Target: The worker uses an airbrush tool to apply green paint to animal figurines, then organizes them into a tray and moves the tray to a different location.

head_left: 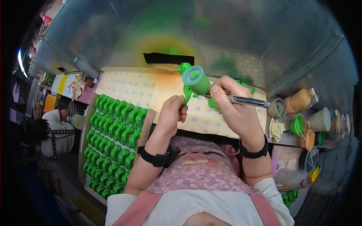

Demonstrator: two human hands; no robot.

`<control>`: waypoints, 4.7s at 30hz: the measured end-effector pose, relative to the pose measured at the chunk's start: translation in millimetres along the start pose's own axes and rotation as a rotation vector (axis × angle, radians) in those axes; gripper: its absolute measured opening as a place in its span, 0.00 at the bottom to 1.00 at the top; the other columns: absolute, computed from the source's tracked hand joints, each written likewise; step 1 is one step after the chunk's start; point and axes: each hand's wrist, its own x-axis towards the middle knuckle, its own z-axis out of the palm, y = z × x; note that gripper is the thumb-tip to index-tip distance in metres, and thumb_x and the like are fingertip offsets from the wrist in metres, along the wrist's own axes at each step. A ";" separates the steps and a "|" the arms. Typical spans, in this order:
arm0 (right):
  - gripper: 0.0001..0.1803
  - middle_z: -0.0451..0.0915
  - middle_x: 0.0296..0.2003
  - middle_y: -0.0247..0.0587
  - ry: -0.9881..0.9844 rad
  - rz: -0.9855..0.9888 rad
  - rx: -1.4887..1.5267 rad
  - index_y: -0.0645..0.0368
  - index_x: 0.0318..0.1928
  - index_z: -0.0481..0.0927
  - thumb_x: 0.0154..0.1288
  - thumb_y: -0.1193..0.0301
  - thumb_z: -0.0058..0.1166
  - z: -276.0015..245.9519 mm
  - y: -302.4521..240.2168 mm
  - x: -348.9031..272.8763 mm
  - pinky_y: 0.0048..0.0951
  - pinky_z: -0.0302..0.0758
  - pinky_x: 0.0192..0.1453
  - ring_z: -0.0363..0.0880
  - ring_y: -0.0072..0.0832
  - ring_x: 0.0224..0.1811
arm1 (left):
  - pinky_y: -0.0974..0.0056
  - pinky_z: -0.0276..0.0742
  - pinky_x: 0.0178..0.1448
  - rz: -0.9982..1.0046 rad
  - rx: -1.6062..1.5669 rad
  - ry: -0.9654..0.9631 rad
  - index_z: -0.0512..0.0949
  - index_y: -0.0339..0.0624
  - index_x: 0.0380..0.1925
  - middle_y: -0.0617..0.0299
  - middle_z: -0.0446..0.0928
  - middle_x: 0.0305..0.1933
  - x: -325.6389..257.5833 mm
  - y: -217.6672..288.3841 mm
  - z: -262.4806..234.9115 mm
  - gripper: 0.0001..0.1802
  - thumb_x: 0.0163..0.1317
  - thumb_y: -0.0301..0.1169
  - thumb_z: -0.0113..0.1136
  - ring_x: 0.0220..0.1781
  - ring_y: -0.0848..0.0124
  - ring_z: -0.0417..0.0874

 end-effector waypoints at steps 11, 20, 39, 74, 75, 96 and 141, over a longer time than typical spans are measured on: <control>0.14 0.67 0.13 0.30 0.175 0.094 0.406 0.65 0.26 0.70 0.62 0.66 0.45 -12.0 5.4 -7.2 0.19 0.58 0.18 0.62 0.13 0.16 | 0.73 0.57 0.22 -0.172 -0.834 -0.600 0.63 0.44 0.25 0.69 0.58 0.17 7.4 -6.2 -16.2 0.13 0.65 0.36 0.35 0.17 0.78 0.58; 0.10 0.67 0.17 0.32 0.201 -0.054 0.301 0.65 0.28 0.70 0.59 0.69 0.45 -5.0 13.1 -8.3 0.19 0.60 0.22 0.62 0.15 0.18 | 0.75 0.57 0.22 -0.176 -0.944 -0.697 0.63 0.44 0.25 0.69 0.59 0.17 9.6 -6.8 -7.2 0.13 0.66 0.35 0.34 0.16 0.78 0.58; 0.10 0.65 0.18 0.29 0.175 -0.009 0.328 0.65 0.30 0.69 0.61 0.70 0.43 0.3 18.6 -9.9 0.17 0.57 0.21 0.60 0.12 0.18 | 0.74 0.57 0.23 -0.169 -0.968 -0.701 0.63 0.44 0.26 0.69 0.59 0.18 7.2 -7.2 1.7 0.13 0.66 0.35 0.32 0.17 0.78 0.59; 0.11 0.65 0.14 0.29 0.147 0.084 0.260 0.64 0.29 0.70 0.61 0.68 0.43 -2.3 8.3 -29.2 0.17 0.58 0.20 0.62 0.13 0.16 | 0.74 0.61 0.22 0.406 0.154 0.233 0.66 0.42 0.24 0.68 0.67 0.18 5.3 -6.8 -6.1 0.10 0.61 0.34 0.49 0.18 0.79 0.66; 0.11 0.65 0.14 0.29 0.163 0.078 0.257 0.64 0.29 0.70 0.62 0.68 0.43 -5.3 7.8 -29.3 0.16 0.57 0.20 0.62 0.13 0.16 | 0.71 0.62 0.22 0.510 0.320 0.312 0.67 0.41 0.23 0.65 0.67 0.17 7.0 -5.6 -9.4 0.10 0.60 0.34 0.49 0.18 0.75 0.67; 0.11 0.70 0.16 0.30 0.200 0.129 0.258 0.65 0.29 0.70 0.61 0.67 0.48 -33.0 -2.4 -38.6 0.16 0.57 0.20 0.62 0.11 0.17 | 0.66 0.73 0.30 1.452 0.943 0.416 0.76 0.34 0.32 0.53 0.76 0.28 1.4 9.6 -36.5 0.13 0.42 0.20 0.64 0.27 0.62 0.76; 0.10 0.67 0.14 0.33 0.112 0.152 0.371 0.65 0.28 0.69 0.61 0.70 0.45 -39.5 64.2 -16.9 0.21 0.59 0.19 0.62 0.16 0.15 | 0.70 0.61 0.19 0.804 0.846 0.578 0.69 0.36 0.16 0.60 0.66 0.14 24.0 -28.4 35.7 0.09 0.49 0.23 0.59 0.14 0.74 0.65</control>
